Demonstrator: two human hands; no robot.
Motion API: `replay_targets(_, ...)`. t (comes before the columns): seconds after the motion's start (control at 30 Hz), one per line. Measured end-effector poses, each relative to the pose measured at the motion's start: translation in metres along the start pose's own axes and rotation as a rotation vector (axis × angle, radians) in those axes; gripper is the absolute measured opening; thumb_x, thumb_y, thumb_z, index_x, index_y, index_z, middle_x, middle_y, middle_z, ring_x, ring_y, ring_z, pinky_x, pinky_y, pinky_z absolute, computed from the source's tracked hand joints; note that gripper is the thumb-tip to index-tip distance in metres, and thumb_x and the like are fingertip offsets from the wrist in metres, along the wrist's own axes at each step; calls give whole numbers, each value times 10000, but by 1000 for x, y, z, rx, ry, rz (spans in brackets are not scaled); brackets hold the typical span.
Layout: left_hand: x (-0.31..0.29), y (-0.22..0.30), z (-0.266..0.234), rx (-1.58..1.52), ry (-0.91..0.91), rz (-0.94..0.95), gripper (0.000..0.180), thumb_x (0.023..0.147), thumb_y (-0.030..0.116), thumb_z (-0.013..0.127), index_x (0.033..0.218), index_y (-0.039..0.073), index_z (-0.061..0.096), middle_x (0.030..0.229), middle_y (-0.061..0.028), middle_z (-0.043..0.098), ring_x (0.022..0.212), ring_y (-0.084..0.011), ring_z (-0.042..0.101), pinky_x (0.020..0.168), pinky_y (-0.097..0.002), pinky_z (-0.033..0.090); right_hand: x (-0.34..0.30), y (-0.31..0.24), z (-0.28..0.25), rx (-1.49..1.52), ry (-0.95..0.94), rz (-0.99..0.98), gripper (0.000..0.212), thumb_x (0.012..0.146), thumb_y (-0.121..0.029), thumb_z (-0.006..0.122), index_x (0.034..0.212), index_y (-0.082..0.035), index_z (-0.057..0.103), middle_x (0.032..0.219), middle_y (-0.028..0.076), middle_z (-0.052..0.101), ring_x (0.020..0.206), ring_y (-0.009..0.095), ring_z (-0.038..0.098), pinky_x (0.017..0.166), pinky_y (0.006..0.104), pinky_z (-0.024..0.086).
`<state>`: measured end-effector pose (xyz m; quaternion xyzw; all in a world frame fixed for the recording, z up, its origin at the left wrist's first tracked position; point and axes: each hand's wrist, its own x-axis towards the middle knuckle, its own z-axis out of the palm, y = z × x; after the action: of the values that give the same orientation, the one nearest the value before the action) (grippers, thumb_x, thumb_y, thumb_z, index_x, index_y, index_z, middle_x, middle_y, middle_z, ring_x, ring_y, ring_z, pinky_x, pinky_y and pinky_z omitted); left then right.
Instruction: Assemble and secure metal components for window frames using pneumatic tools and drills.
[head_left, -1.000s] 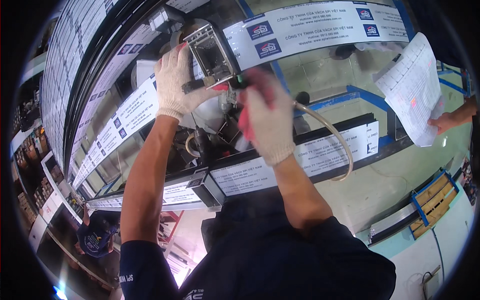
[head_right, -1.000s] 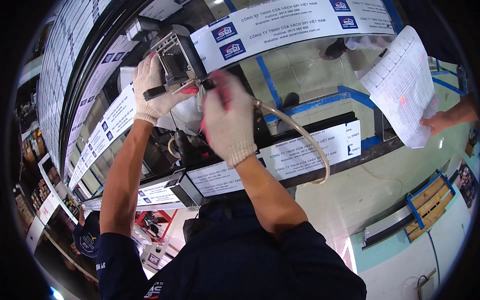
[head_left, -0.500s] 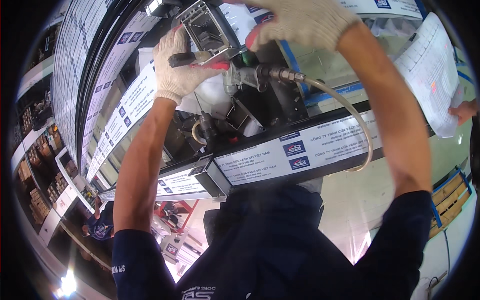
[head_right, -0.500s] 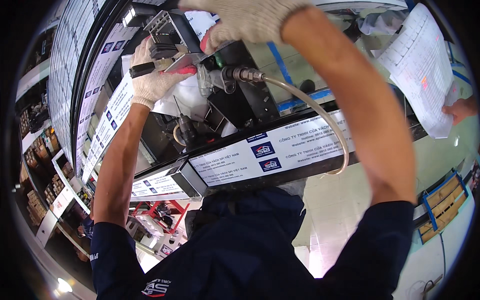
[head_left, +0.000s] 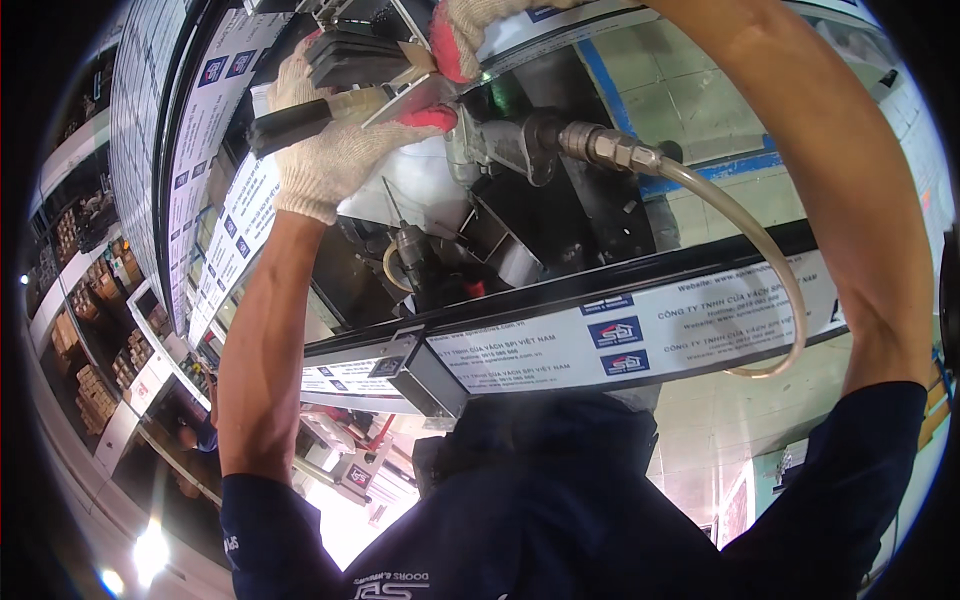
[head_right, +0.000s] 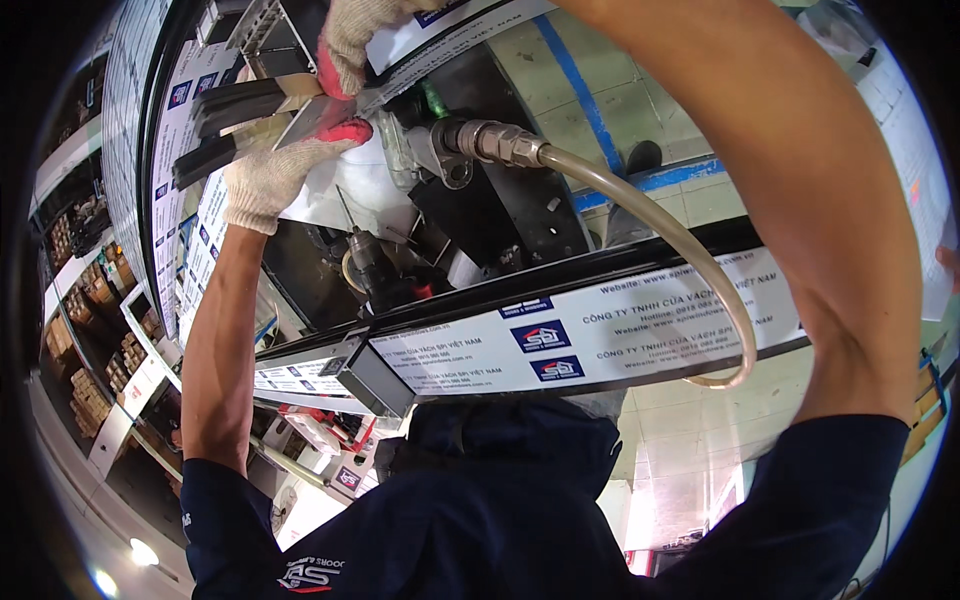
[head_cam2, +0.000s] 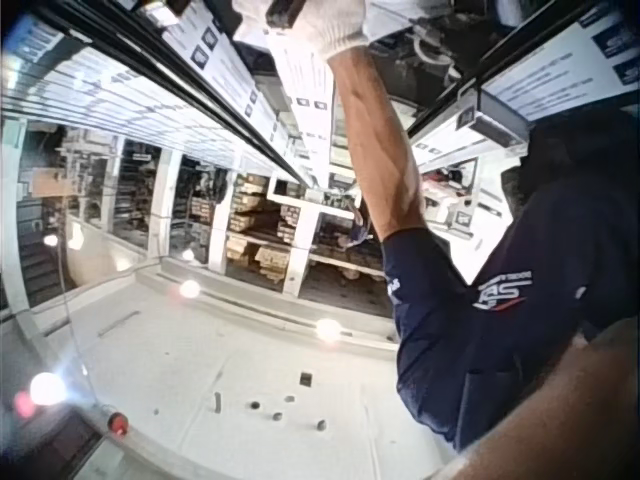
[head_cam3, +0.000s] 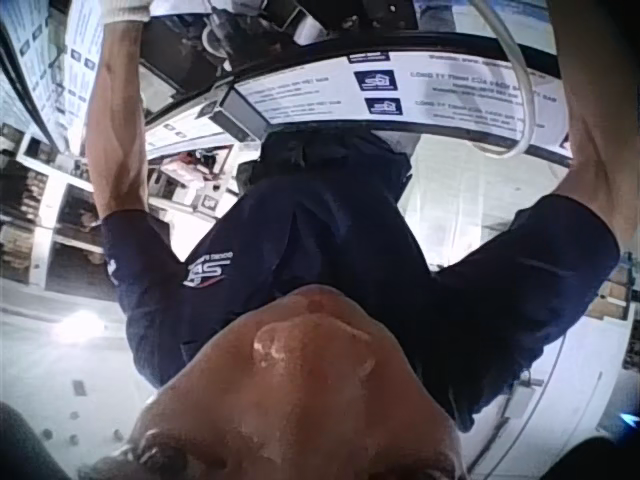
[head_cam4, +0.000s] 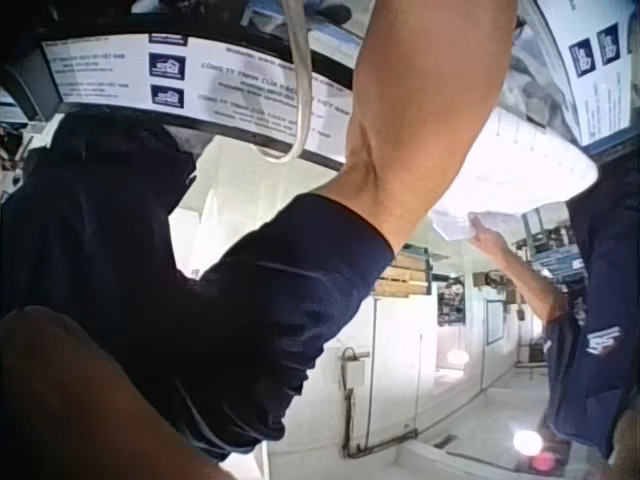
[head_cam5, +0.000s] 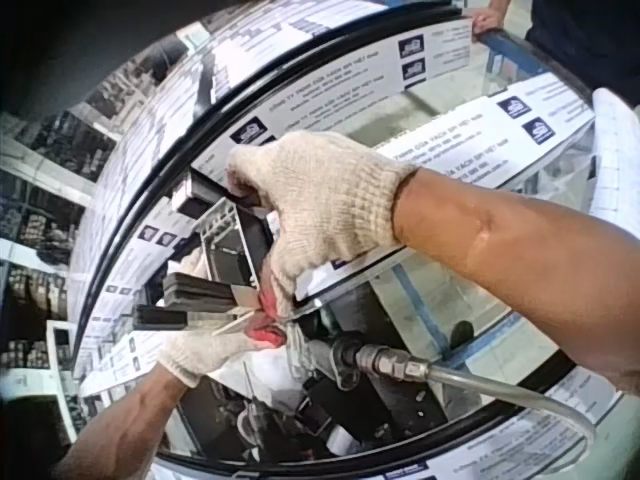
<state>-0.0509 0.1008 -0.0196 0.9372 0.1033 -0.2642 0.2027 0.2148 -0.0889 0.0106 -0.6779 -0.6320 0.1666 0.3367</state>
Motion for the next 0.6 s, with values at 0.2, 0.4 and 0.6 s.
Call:
replay_targets(0.2, -7, -34, 15, 55, -148, 209, 450, 1149, 237, 456, 1560, 278, 633, 1497, -16, 706, 1397, -218, 644, 1142, -354, 520, 6, -4, 1, -137, -88, 44, 877, 577, -367, 1054, 1224, 73, 657, 1034, 260, 778, 982, 422, 779, 859, 456, 640)
replay_targets(0.4, -26, -39, 14, 244, 51, 247, 526, 1051, 155, 590, 1496, 422, 674, 1561, 68, 654, 1384, -168, 645, 1096, -285, 553, -27, -6, 11, -114, 17, -145, 978, 629, -466, 1023, 1358, 80, 665, 1217, 270, 740, 1170, 390, 725, 1003, 482, 585)
replay_targets(0.6, -18, -33, 2, 43, -17, -15, 327, 1110, 392, 597, 1365, 294, 777, 1182, 6, 790, 1024, -212, 736, 872, -346, 579, -4, -6, -3, -165, -67, -77, 944, 528, -531, 1040, 1189, 71, 740, 873, 232, 763, 871, 408, 785, 801, 481, 630)
